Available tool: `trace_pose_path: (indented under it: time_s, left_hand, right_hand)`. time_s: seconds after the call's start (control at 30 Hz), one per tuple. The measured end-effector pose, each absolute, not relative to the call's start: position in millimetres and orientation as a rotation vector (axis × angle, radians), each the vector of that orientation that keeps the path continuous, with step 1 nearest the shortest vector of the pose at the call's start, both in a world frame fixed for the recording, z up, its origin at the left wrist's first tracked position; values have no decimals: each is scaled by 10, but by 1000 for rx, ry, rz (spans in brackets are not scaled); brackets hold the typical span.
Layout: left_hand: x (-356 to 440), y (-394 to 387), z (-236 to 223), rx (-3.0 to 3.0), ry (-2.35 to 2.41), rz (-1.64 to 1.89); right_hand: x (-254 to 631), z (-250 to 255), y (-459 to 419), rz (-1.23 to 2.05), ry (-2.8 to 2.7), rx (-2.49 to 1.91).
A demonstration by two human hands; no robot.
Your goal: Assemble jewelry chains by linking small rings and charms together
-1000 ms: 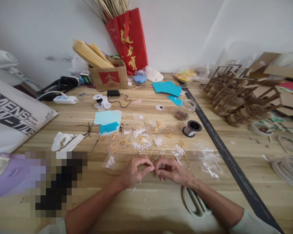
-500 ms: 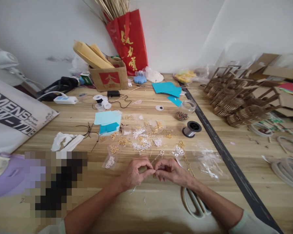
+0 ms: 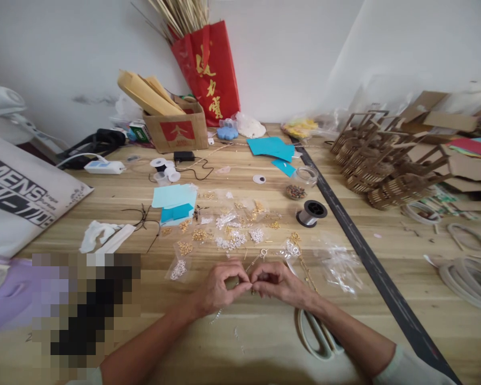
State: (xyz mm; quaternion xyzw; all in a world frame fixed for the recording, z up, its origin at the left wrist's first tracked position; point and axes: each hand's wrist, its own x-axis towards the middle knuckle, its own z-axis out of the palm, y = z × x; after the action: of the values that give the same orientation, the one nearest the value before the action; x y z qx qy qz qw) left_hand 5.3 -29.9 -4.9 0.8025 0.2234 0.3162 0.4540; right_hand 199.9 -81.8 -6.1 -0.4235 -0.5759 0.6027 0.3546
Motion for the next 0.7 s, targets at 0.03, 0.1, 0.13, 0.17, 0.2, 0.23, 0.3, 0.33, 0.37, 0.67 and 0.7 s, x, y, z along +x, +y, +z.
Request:
trace_pose_path:
  time_s: [0.03,0.1,0.13,0.17,0.2,0.23,0.3,0.33,0.37,0.67,0.7]
  left_hand:
    - [51,-298,-42,1979,550,783]
    - [48,-298,-32,1974,554,776]
    - [48,-298,-28,1970,555,768]
    - [47,-299,-26,1966,557,762]
    - [46,-299,-24,1963,558,755]
    - [45,-300,-22,1963,558,749]
    - [44,-299,-20,1966,559,745]
    - [44,-298,-19,1968,558,743]
    - [44,-296,-19,1970,558,743]
    - [38,-284,-24,1974,563,742]
    - [36,-284,-24,1971,564,735]
  right_hand:
    - [2001,-57,-815,1520,-1513,-1097]
    - [2003,-49,-810,1464,-1553,-1095]
    - [2003,-46,-807,1457,-1562,-1091]
    - [2002,-44,-806,1461,-1566,-1087]
    - [2001,-43,-805,1474,-1565,-1085]
    - [1999,-43,-804,1491,-1562,-1083]
    - [1997,-45,-804,1516,-1551,-1084]
    - [1996,-47,-805,1521,-1547,-1087]
    - [1996,-49,-805,1524,-1542,-1089]
    - [2005,-54,-815,1532,-1523,-1097]
    - [2005,-55,-815,1518,-1531,-1098]
